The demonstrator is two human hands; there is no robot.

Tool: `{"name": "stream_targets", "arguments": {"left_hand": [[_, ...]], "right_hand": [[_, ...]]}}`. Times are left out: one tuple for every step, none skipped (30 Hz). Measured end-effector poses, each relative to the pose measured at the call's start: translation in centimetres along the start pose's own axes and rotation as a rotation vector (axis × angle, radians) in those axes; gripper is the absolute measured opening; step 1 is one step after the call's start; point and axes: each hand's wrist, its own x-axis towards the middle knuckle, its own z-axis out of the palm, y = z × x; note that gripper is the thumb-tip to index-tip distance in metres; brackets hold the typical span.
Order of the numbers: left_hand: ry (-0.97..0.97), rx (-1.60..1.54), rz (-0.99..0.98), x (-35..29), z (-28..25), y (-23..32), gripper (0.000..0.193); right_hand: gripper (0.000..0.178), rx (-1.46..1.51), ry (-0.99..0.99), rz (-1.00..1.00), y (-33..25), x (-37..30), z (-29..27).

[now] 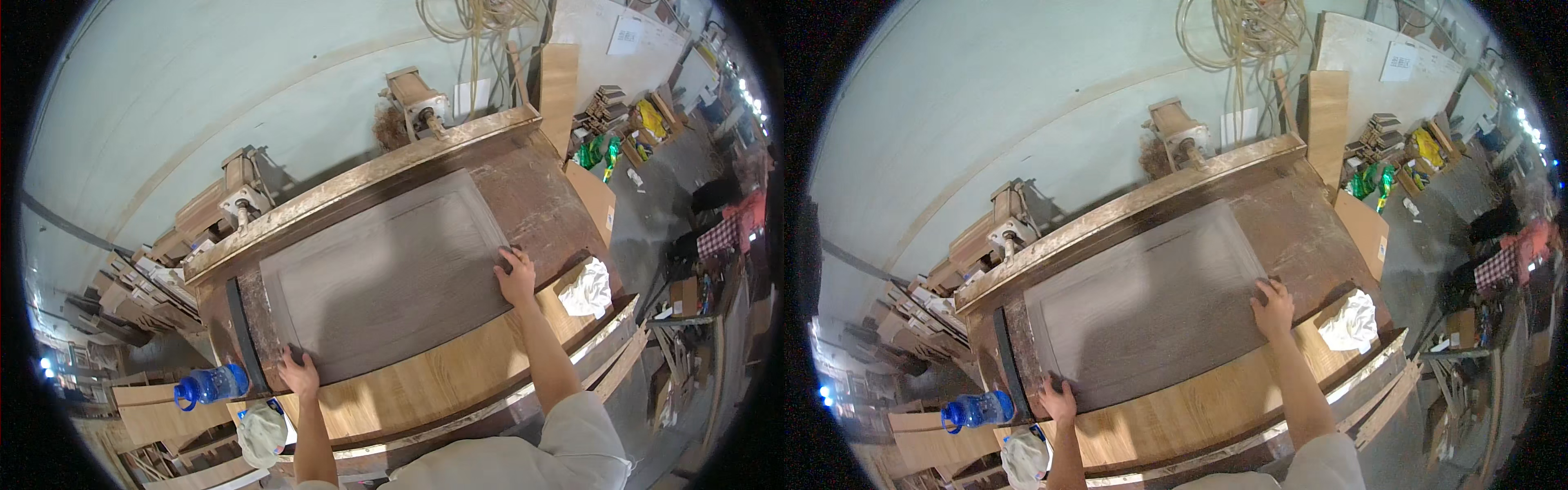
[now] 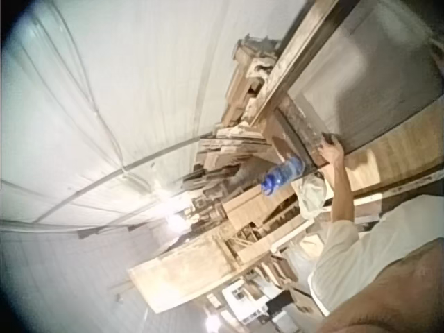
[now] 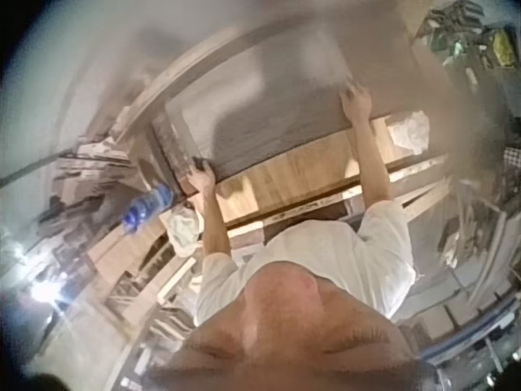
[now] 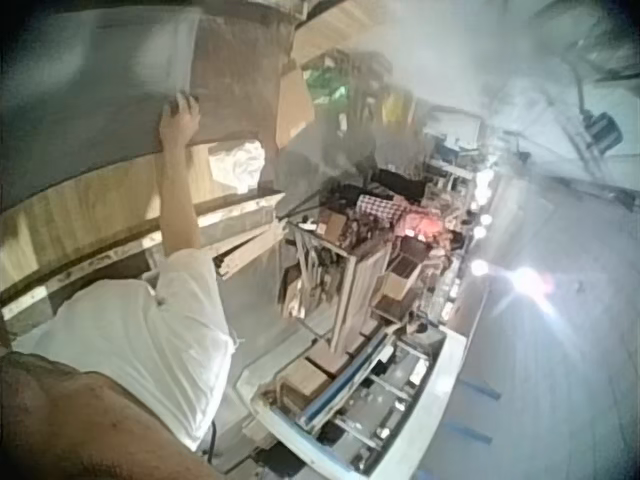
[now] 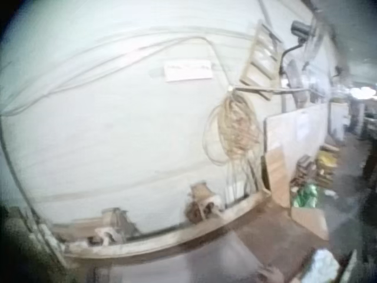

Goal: The person repeatedly picks up a wooden cabinet panel from a workbench, wipes its surface and edges with a white cloth by hand, and stacks it on top of other finished panels on the floor.

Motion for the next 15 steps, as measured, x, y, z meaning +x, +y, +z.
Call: {"name": "stream_targets", "arguments": {"left_hand": [[-0.002, -0.058, 0.015, -0.8, -0.6, -0.6, 0.064], [-0.004, -0.067, 0.106, -1.1, -1.3, -1.2, 0.062], [0.002, -0.072, 0.103, -0.8, -1.8, -1.4, 0.062], [-0.052, -0.091, 0.078, -0.2, -1.9, -1.4, 0.062], [-0.105, -0.109, 0.049, 0.4, -2.0, -1.5, 0.062], [-0.123, -0.156, 0.014, 1.1, -3.0, 0.6, 0.062], [-0.097, -0.147, 0.066, 2.0, -3.1, 0.2, 0.061], [-0.073, -0.138, 0.116, 3.0, -2.4, -0.3, 0.061], [0.035, -0.052, 0.168, 4.0, -1.4, -0.7, 0.060], [-0.012, -0.036, 0.123, 5.4, -1.3, 0.9, 0.060], [-0.049, -0.064, 0.068, 6.6, -1.3, 2.5, 0.061], [-0.042, 0.017, 0.038, 7.6, -0.4, 2.5, 0.060], [0.022, 0.046, 0.030, 7.8, 0.7, 3.1, 0.059], [0.049, 0.083, -0.013, 7.7, 1.0, 4.1, 0.055], [0.051, 0.088, -0.036, 7.4, 1.1, 3.8, 0.055]], "right_hand": [[0.049, 0.032, 0.003, -0.034, 0.4, -0.5, -0.5], [0.048, 0.065, 0.007, -0.070, 0.6, -0.8, -0.9], [0.048, 0.066, 0.009, -0.079, 0.1, -0.5, -1.8], [0.049, 0.047, -0.098, -0.031, -0.4, 0.1, -2.3], [0.050, 0.029, -0.207, 0.015, -0.7, 0.8, -2.3], [0.050, 0.024, -0.212, 0.009, -0.9, 1.5, -2.3], [0.052, 0.021, -0.204, -0.019, -1.6, 2.6, -2.0], [0.054, 0.016, -0.197, -0.047, -2.0, 3.4, -1.8], [0.054, 0.025, -0.220, -0.080, -2.1, 4.0, -1.1], [0.056, -0.049, -0.134, -0.144, -1.3, 4.7, -0.5], [0.058, -0.115, -0.045, -0.210, -1.0, 5.3, 0.4], [0.058, -0.094, -0.073, -0.251, -1.8, 5.5, 1.4], [0.057, -0.122, 0.016, -0.147, -2.1, 5.3, 2.1], [0.056, -0.155, 0.107, -0.033, -2.5, 5.1, 2.7], [0.056, -0.153, 0.090, -0.049, -2.9, 4.9, 2.9]]}}
